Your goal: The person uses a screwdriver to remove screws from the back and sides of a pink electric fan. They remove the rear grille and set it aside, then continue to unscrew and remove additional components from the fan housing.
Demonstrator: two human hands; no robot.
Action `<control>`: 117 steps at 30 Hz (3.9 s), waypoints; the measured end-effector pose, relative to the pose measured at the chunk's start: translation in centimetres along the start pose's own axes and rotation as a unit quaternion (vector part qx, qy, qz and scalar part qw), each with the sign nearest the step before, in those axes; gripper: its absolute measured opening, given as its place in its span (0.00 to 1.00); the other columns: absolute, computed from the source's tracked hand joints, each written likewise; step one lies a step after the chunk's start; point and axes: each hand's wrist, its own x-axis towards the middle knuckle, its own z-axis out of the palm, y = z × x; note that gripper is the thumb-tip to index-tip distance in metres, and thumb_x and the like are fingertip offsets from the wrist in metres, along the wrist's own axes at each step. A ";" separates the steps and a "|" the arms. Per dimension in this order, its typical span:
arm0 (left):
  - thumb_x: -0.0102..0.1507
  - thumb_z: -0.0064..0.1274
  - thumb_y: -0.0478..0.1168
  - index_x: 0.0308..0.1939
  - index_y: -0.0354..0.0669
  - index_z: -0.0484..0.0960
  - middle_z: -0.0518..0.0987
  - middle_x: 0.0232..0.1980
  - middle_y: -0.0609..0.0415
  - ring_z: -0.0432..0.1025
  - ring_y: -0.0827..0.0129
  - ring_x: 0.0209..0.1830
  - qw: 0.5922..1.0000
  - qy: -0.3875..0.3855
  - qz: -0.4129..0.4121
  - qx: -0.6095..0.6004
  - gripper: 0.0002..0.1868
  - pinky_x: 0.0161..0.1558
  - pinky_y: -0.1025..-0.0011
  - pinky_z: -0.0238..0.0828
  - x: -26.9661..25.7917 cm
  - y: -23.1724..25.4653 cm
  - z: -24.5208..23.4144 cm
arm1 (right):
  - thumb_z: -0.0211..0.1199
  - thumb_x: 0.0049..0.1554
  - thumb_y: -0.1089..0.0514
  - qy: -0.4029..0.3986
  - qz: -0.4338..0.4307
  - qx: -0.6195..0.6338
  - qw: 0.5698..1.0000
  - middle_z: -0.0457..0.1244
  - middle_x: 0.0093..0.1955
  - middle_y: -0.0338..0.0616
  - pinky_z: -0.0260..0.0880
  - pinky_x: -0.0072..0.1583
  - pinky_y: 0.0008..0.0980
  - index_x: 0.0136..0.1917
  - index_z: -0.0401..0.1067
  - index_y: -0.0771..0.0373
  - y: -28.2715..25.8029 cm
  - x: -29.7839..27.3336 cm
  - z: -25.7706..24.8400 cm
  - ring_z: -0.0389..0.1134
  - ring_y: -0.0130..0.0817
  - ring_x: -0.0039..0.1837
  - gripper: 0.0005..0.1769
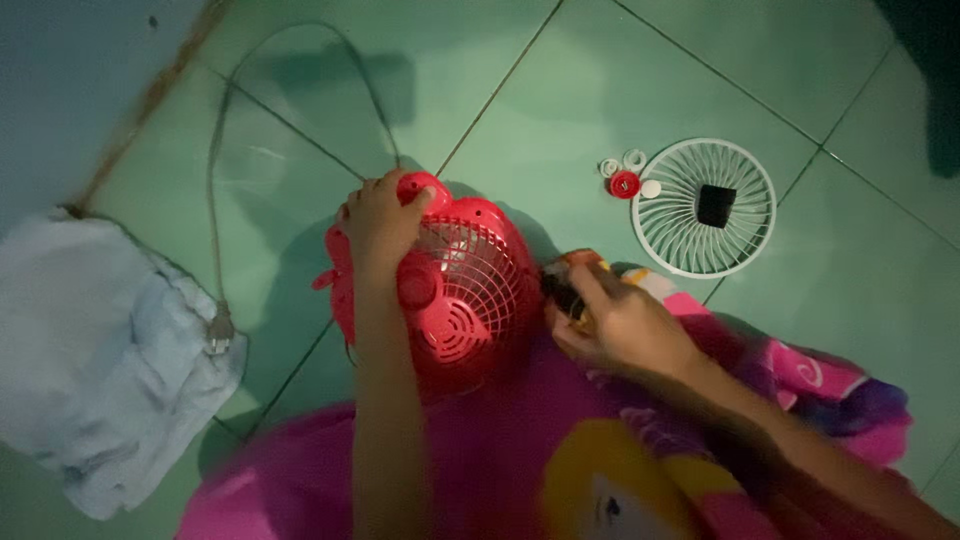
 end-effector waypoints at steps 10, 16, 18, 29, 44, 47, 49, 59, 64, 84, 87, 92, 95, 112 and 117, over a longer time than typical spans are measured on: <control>0.63 0.52 0.61 0.68 0.58 0.74 0.72 0.69 0.48 0.60 0.48 0.72 1.000 0.023 0.001 -0.005 0.31 0.73 0.41 0.41 -0.1 0.5 -0.3 | 0.69 0.54 0.59 -0.017 -0.116 -0.142 0.983 0.63 0.46 0.50 0.76 0.38 0.34 0.61 0.74 0.61 0.1 -2.4 1.6 0.71 0.43 0.46 0.22; 0.63 0.56 0.60 0.66 0.57 0.76 0.72 0.68 0.49 0.59 0.49 0.73 0.999 0.006 0.008 -0.034 0.30 0.74 0.44 0.40 -0.6 0.6 -1.1 | 0.70 0.54 0.59 0.078 -0.145 -0.129 0.978 0.63 0.47 0.48 0.75 0.42 0.31 0.58 0.74 0.64 0.7 -3.3 2.8 0.70 0.39 0.48 0.19; 0.63 0.56 0.60 0.66 0.56 0.76 0.73 0.68 0.50 0.61 0.50 0.72 1.000 0.005 0.007 -0.028 0.30 0.75 0.45 0.41 -0.8 0.9 -1.2 | 0.70 0.56 0.60 0.103 -0.144 -0.098 0.979 0.63 0.49 0.48 0.76 0.45 0.30 0.57 0.73 0.66 1.2 -3.8 3.0 0.71 0.37 0.50 0.17; 0.60 0.56 0.61 0.61 0.58 0.81 0.77 0.64 0.49 0.64 0.47 0.69 0.998 0.037 0.021 -0.041 0.27 0.74 0.42 0.45 -1.1 1.2 -1.1 | 0.56 0.62 0.56 0.086 -0.021 0.015 0.996 0.64 0.54 0.59 0.76 0.50 0.42 0.61 0.69 0.74 1.9 -5.3 3.3 0.72 0.51 0.52 0.20; 0.60 0.60 0.60 0.61 0.57 0.81 0.77 0.62 0.46 0.65 0.46 0.67 0.992 0.104 0.066 -0.035 0.28 0.70 0.42 0.46 -0.6 0.3 0.3 | 0.53 0.61 0.46 -0.176 0.533 0.586 0.585 0.66 0.50 0.39 0.67 0.45 0.32 0.61 0.67 0.57 0.2 -1.1 0.4 0.68 0.28 0.43 0.19; 0.59 0.62 0.58 0.59 0.56 0.82 0.77 0.60 0.45 0.66 0.44 0.64 0.986 0.140 0.087 -0.024 0.27 0.67 0.41 0.47 -0.8 0.1 0.5 | 0.57 0.63 0.44 -0.236 0.472 0.504 0.683 0.59 0.49 0.48 0.60 0.36 0.28 0.59 0.69 0.63 1.8 -1.2 2.1 0.61 0.26 0.36 0.22; 0.60 0.60 0.58 0.58 0.57 0.83 0.79 0.58 0.48 0.68 0.47 0.64 0.991 0.108 0.059 -0.054 0.24 0.72 0.45 0.50 -0.9 0.2 0.6 | 0.59 0.64 0.42 -0.269 0.428 0.445 0.739 0.54 0.47 0.54 0.55 0.30 0.26 0.58 0.70 0.67 2.6 -1.5 3.0 0.56 0.26 0.31 0.24; 0.61 0.59 0.57 0.58 0.55 0.83 0.79 0.57 0.45 0.67 0.47 0.63 0.989 0.125 0.069 -0.033 0.24 0.69 0.43 0.49 -1.3 0.2 0.4 | 0.51 0.64 0.40 -0.241 0.159 -0.232 0.929 0.67 0.51 0.51 0.77 0.41 0.42 0.69 0.60 0.60 -1.1 -2.7 1.9 0.74 0.43 0.42 0.28; 0.60 0.59 0.57 0.58 0.57 0.83 0.79 0.58 0.47 0.66 0.49 0.65 0.993 0.096 0.051 -0.050 0.24 0.71 0.44 0.48 -0.8 0.3 0.1 | 0.55 0.61 0.47 -0.218 0.142 -0.261 0.929 0.70 0.43 0.49 0.75 0.42 0.46 0.74 0.57 0.61 -1.9 -3.0 0.0 0.73 0.46 0.41 0.32; 0.60 0.57 0.60 0.61 0.56 0.80 0.76 0.62 0.47 0.65 0.47 0.66 0.997 0.052 0.038 -0.030 0.28 0.71 0.41 0.45 -0.3 0.6 -0.3 | 0.73 0.51 0.52 0.065 0.067 0.030 0.995 0.71 0.39 0.49 0.76 0.39 0.31 0.49 0.75 0.70 2.3 -1.6 -1.4 0.74 0.32 0.37 0.20; 0.60 0.56 0.61 0.61 0.56 0.80 0.76 0.63 0.47 0.64 0.48 0.68 0.999 0.039 0.022 -0.025 0.29 0.72 0.42 0.44 0.0 0.3 -0.2 | 0.74 0.51 0.50 0.050 0.070 0.006 0.996 0.71 0.36 0.50 0.74 0.36 0.33 0.47 0.75 0.70 1.8 -1.0 -1.1 0.72 0.34 0.33 0.21; 0.59 0.57 0.60 0.61 0.56 0.80 0.75 0.63 0.45 0.63 0.46 0.68 0.997 0.065 0.039 -0.022 0.29 0.70 0.41 0.44 0.3 0.0 0.8 | 0.73 0.51 0.51 0.053 0.045 0.009 0.998 0.69 0.33 0.50 0.72 0.33 0.32 0.48 0.75 0.71 1.7 -0.5 -0.4 0.71 0.33 0.30 0.21; 0.60 0.56 0.60 0.62 0.54 0.79 0.75 0.63 0.45 0.64 0.45 0.68 0.995 0.090 0.052 -0.013 0.30 0.70 0.40 0.45 0.3 0.0 0.8 | 0.72 0.52 0.53 0.048 0.045 0.012 0.998 0.69 0.33 0.49 0.72 0.33 0.32 0.48 0.75 0.70 1.6 -0.1 -0.3 0.70 0.31 0.29 0.18; 0.60 0.55 0.62 0.62 0.58 0.79 0.75 0.63 0.47 0.63 0.49 0.69 0.998 0.045 0.035 -0.033 0.29 0.73 0.43 0.45 0.0 0.1 0.1 | 0.72 0.51 0.53 0.084 0.025 0.007 0.996 0.68 0.30 0.51 0.71 0.36 0.35 0.51 0.75 0.69 1.2 0.5 0.3 0.71 0.38 0.31 0.20; 0.62 0.54 0.62 0.64 0.58 0.78 0.74 0.64 0.45 0.64 0.47 0.68 0.997 0.062 0.037 -0.003 0.29 0.71 0.41 0.44 0.2 0.0 0.3 | 0.67 0.58 0.45 0.007 0.066 -0.012 0.998 0.69 0.35 0.53 0.73 0.38 0.38 0.55 0.74 0.67 0.6 0.4 0.9 0.73 0.42 0.33 0.23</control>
